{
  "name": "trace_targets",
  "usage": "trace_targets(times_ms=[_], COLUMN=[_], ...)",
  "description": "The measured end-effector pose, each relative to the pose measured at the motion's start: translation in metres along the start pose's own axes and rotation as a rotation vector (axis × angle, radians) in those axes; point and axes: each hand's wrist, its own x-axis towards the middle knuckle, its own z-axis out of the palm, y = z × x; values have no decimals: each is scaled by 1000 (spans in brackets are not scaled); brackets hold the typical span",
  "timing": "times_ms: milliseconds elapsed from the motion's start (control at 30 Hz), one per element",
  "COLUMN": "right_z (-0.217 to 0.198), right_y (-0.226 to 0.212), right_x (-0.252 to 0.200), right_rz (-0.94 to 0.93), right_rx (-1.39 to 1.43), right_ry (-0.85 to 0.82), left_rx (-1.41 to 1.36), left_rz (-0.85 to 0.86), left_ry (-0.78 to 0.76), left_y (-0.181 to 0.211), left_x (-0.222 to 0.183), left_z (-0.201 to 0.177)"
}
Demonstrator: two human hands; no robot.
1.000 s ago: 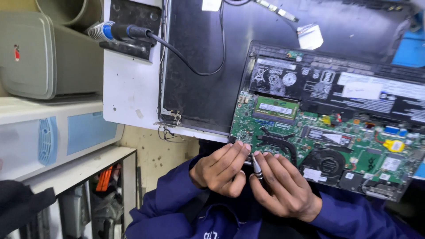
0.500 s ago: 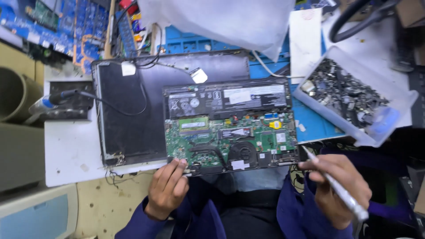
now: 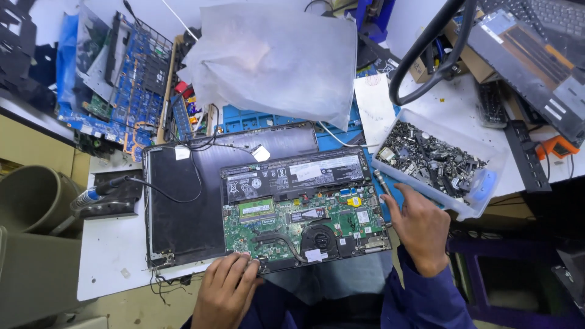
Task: The person works on the internal components of a laptop using a small screwdriver and their hands, eventually closing the laptop and snapping the bottom cover back into place.
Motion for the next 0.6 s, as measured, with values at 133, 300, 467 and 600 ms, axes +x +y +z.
trace_targets(times_ms=[133, 300, 467, 600], right_z=[-18, -62, -136, -164], right_y=[-1, 25, 106, 197], right_x=[-13, -27, -66, -121], right_rz=[58, 215, 279, -143], right_rx=[488, 1158, 1165, 1064], right_ry=[158, 218, 809, 811], left_rx=[-199, -378, -836, -945], left_rz=[-134, -10, 150, 384], left_ry=[175, 273, -38, -180], left_y=[24, 56, 89, 118], left_x=[16, 68, 70, 63], left_z=[-36, -74, -8, 34])
